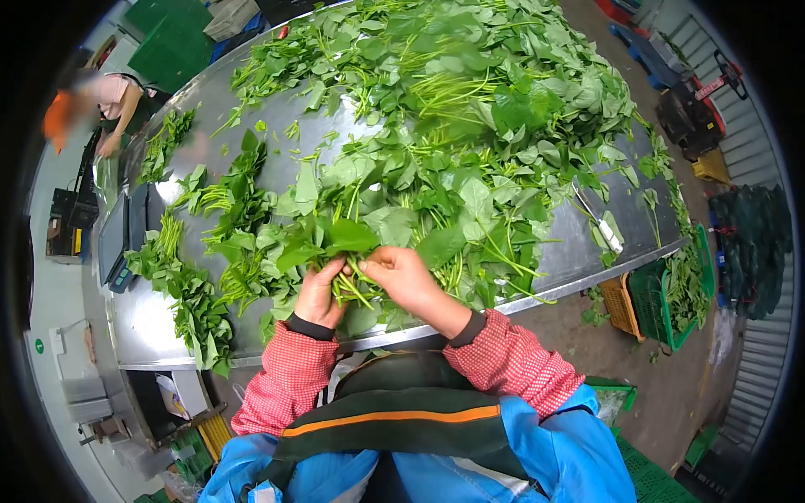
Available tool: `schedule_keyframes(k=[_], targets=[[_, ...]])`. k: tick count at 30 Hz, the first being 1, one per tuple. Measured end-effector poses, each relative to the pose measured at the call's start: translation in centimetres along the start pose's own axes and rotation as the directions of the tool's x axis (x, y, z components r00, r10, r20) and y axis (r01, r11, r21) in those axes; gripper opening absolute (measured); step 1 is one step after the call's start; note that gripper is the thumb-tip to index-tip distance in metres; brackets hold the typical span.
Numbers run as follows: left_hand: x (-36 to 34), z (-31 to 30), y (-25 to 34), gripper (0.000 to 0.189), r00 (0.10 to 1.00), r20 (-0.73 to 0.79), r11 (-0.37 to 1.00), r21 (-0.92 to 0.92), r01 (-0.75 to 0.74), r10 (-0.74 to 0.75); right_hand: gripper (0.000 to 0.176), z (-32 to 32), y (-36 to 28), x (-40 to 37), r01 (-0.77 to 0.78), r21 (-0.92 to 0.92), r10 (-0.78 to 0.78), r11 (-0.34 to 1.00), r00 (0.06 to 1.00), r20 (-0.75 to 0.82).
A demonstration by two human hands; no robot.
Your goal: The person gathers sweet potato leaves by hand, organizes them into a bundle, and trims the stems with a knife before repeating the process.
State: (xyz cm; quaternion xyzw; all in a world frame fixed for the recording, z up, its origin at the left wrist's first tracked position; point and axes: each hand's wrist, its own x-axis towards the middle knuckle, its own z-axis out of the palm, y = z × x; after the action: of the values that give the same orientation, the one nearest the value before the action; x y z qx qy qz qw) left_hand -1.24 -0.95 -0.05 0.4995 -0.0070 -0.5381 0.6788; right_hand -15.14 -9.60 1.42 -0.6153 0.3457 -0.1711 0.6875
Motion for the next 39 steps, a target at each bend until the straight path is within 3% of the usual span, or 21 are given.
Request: schedule_keyframes(k=[1, 2, 4, 5, 8, 12, 15, 18, 20, 23, 26, 27, 30, 31, 32, 34, 36, 37, 39], targets=[[0.4, -0.7, 0.0, 0.019, 0.997, 0.071, 0.999, -0.032, -0.019, 0.021, 0.024, 1.0, 0.6, 0.5, 0.081, 0.204, -0.064, 0.976, 0.994, -0.091], [0.3, -0.8, -0.3, 0.02, 0.997, 0.077, 0.999, -0.043, -0.005, 0.008, 0.023, 0.7, 1.1, 0.3, 0.04, -0.02, -0.041, 0.999, 0.998, -0.056], [-1.3, 1.4, 0.7, 0.023, 0.996, 0.084, 0.997, -0.068, 0.028, -0.022, 0.022, 0.3, -2.0, -0.8, -0.029, -0.456, 0.03, 0.889, 1.0, -0.003], [-1.3, 0.8, 0.2, 0.027, 0.996, 0.093, 0.999, -0.039, 0.011, -0.007, 0.014, 1.1, -1.7, -1.2, 0.25, -0.636, -0.341, 0.73, 0.94, -0.023], [-0.3, -0.5, -1.1, 0.024, 0.996, 0.058, 0.997, -0.043, -0.071, 0.073, 0.009, 2.0, -0.7, -1.3, 0.416, -0.798, -0.56, 0.436, 0.82, 0.121], [-0.1, -1.5, -0.8, 0.023, 0.999, -0.002, 0.984, -0.176, -0.032, 0.032, 0.011, 1.7, -2.2, -2.8, 0.421, -0.714, -0.568, 0.559, 0.822, 0.041], [1.4, -4.6, 0.7, 0.027, 0.998, -0.002, 0.964, -0.26, 0.056, -0.059, 0.014, 1.0, -2.4, -3.6, 0.276, -0.539, -0.37, 0.796, 0.927, -0.071], [0.2, -3.5, 2.1, 0.032, 0.998, 0.021, 0.963, -0.263, 0.059, -0.055, 0.02, 0.0, 0.4, -2.7, 0.1, -0.484, -0.057, 0.869, 0.993, 0.103], [-0.4, -2.3, 2.0, 0.035, 0.998, 0.056, 0.979, -0.204, 0.013, -0.001, 0.031, 0.0, 2.4, -1.1, 0.023, -0.205, -0.01, 0.978, 0.998, 0.061], [-0.7, -1.3, 0.7, 0.033, 0.994, 0.108, 0.988, -0.154, 0.022, -0.006, 0.028, 1.3, -0.9, 0.4, -0.167, 0.112, 0.156, 0.98, 0.982, 0.103], [-0.3, -1.7, 0.6, 0.029, 0.989, 0.135, 0.977, -0.214, -0.023, 0.053, 0.019, 1.1, -0.5, 1.0, -0.145, 0.498, 0.172, 0.855, 0.985, -0.009], [-0.4, -1.7, 1.5, 0.028, 0.997, 0.072, 0.971, -0.238, -0.008, 0.026, 0.013, 1.2, -1.3, 0.3, -0.06, 0.512, 0.134, 0.857, 0.985, -0.108], [-0.1, -3.2, 2.9, 0.029, 0.994, -0.014, 0.967, -0.229, -0.112, 0.112, 0.017, -1.9, 0.3, -0.3, 0.172, 0.19, -0.116, 0.967, 0.955, -0.273], [-0.4, -2.9, 3.3, 0.028, 0.988, -0.015, 0.974, -0.171, -0.151, 0.15, 0.02, -2.2, -0.2, -1.0, 0.081, -0.349, -0.161, 0.934, 0.965, -0.208], [-0.6, -2.5, 3.3, 0.027, 0.994, -0.008, 0.98, -0.163, -0.112, 0.112, 0.028, -2.2, 0.8, -1.3, 0.143, -0.705, -0.17, 0.695, 0.985, 0.032], [-0.7, -1.6, 2.8, 0.026, 0.999, 0.017, 0.989, -0.147, -0.029, 0.032, 0.034, -0.8, 0.3, -3.1, 0.202, -0.768, -0.047, 0.608, 0.975, 0.219], [-0.2, -2.4, 1.8, 0.025, 0.996, 0.081, 0.989, -0.143, 0.033, -0.022, 0.039, -0.1, 1.2, -4.1, 0.329, -0.769, -0.028, 0.548, 0.926, 0.377], [-0.1, -2.6, 1.4, 0.025, 0.995, 0.084, 0.984, -0.16, 0.075, -0.062, 0.029, -0.3, 0.8, -4.7, 0.362, -0.747, -0.071, 0.558, 0.918, 0.391], [0.6, -3.7, 0.3, 0.022, 0.983, 0.093, 0.97, -0.169, 0.172, -0.159, 0.026, -2.0, 0.8, -5.1, 0.263, -0.828, -0.257, 0.496, 0.955, 0.149]])
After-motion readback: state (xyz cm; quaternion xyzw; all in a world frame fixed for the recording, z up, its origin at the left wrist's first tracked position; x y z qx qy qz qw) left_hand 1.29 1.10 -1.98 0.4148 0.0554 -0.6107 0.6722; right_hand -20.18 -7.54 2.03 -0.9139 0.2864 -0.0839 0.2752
